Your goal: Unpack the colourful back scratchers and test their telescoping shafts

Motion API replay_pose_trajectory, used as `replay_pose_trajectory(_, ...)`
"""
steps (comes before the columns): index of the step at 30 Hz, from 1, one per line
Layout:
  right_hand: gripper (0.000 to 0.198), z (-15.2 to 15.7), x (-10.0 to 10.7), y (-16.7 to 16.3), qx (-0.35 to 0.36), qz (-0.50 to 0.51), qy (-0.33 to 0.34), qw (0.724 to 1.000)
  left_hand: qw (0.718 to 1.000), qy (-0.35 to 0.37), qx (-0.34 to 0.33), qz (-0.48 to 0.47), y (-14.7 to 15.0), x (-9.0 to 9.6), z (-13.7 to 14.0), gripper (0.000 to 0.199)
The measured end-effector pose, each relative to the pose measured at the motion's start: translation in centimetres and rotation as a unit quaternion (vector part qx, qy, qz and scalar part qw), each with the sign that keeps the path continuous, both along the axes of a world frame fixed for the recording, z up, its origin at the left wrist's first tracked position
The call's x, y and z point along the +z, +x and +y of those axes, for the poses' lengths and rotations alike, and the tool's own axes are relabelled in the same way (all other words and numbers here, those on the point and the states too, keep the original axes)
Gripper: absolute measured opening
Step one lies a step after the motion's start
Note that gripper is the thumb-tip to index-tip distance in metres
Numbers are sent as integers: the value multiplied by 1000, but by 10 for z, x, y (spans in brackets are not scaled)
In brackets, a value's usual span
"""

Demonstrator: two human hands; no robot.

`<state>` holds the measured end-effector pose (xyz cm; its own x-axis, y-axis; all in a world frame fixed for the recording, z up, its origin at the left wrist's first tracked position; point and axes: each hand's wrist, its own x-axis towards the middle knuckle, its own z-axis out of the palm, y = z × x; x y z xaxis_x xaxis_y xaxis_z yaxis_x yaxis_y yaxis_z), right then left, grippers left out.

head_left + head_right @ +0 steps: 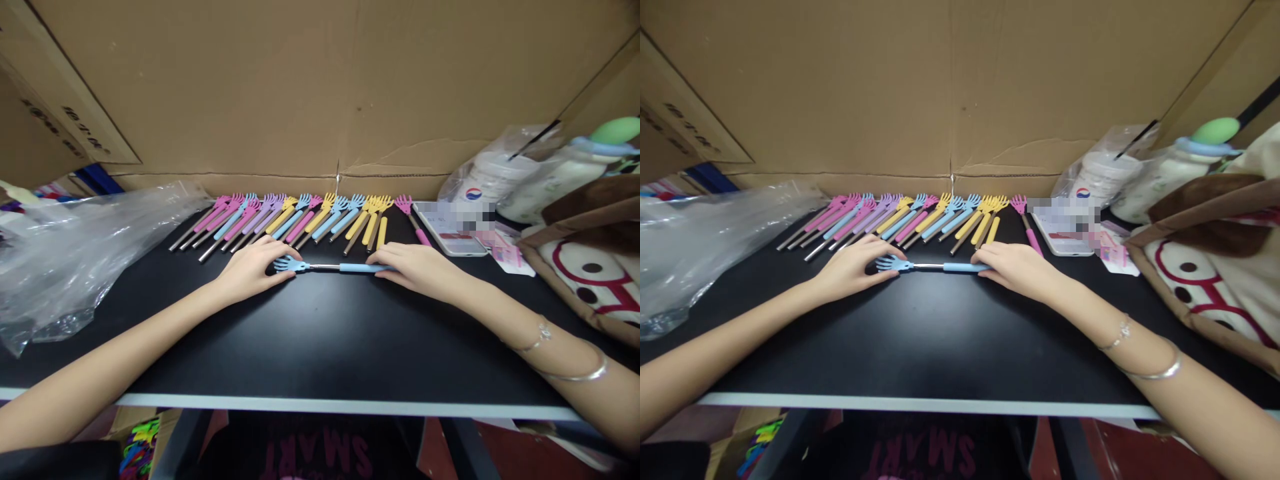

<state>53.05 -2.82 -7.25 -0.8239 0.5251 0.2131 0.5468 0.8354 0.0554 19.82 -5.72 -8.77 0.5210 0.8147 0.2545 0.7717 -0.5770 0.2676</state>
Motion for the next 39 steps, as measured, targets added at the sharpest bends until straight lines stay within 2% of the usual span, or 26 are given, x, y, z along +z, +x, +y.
replay_pose_trajectory(10,20,-1,1,-1,-5,1,-5,1000,1000,3,-15,18,0,0,0,27)
replay_pose_trajectory(39,17,-3,-7,-5,-21,-14,42,999,997,41,-32,55,-2,-3,1,25)
